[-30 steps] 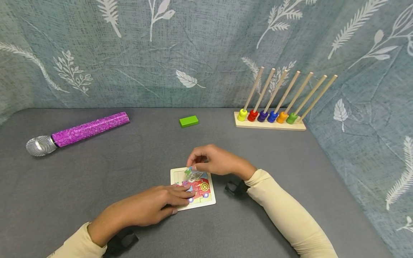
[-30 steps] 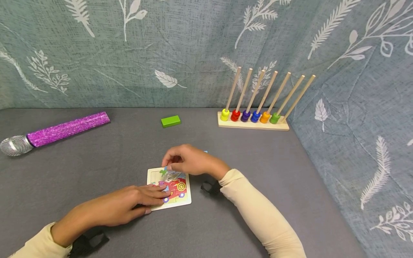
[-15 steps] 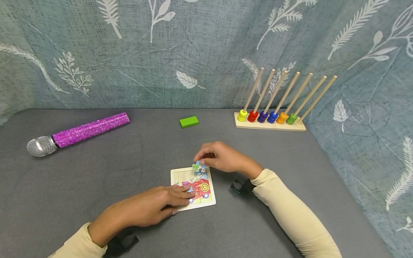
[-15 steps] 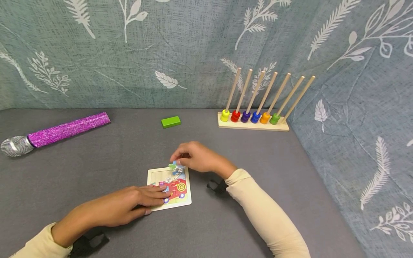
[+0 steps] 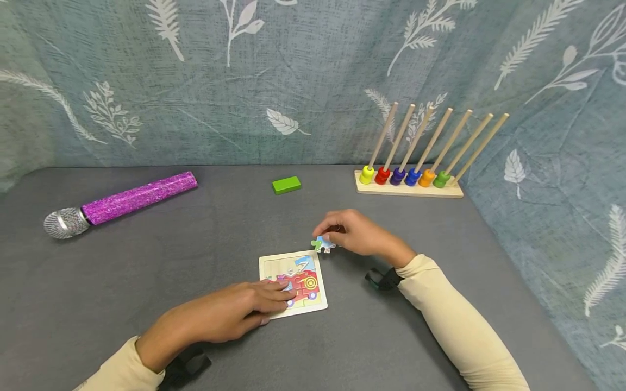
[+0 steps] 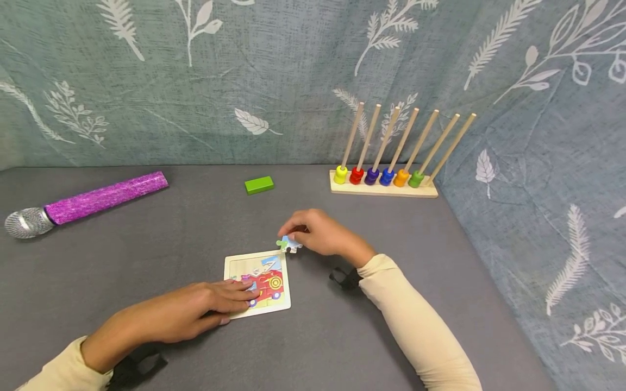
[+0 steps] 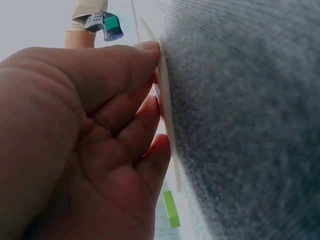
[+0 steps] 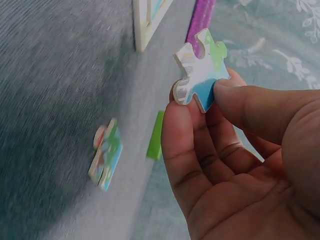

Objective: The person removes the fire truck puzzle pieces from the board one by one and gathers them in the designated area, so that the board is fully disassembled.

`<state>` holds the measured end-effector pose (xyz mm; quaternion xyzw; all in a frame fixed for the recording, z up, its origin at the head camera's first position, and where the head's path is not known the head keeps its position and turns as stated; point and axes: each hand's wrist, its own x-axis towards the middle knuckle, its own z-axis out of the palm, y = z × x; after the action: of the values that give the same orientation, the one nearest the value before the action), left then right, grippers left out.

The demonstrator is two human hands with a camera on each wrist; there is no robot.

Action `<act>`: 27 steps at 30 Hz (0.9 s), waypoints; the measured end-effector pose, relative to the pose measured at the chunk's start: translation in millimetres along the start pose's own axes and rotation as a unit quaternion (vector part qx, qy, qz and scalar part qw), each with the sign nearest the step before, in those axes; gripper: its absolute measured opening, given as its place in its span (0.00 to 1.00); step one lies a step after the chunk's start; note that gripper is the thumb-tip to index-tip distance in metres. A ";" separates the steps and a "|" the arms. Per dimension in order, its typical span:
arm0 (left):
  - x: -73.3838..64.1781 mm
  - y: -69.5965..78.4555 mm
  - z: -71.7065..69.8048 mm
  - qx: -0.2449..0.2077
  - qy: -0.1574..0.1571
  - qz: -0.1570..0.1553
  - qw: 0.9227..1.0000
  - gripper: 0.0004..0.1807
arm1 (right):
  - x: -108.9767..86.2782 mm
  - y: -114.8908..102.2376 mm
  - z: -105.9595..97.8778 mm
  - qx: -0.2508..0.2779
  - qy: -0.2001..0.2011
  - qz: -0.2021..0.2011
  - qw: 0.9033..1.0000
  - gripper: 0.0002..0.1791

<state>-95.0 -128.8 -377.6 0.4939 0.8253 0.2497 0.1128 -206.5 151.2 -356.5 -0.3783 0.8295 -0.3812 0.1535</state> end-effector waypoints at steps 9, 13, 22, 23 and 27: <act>-0.1 -2.8 1.8 0.001 0.008 0.012 1.000 0.21 | -6.5 8.6 -15.9 -0.008 0.022 0.014 1.000 0.10; -0.2 -2.6 1.9 0.003 0.012 0.015 1.000 0.21 | -7.4 14.8 -22.6 -0.022 0.026 0.026 0.999 0.10; -0.3 -0.3 5.2 -0.002 0.009 0.001 1.000 0.20 | -12.3 29.6 -32.1 -0.047 0.038 0.067 0.996 0.10; -0.1 -0.6 5.3 -0.002 0.010 0.003 1.000 0.20 | -13.1 31.1 -33.3 -0.048 0.038 0.071 0.996 0.11; -1.0 -1.4 4.2 0.003 0.017 0.007 1.000 0.19 | -14.5 38.0 -38.0 -0.051 0.040 0.086 0.994 0.11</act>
<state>-93.7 -128.9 -382.0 0.4958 0.8243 0.2564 0.0950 -236.8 197.7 -360.3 -0.2976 0.8828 -0.3383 0.1332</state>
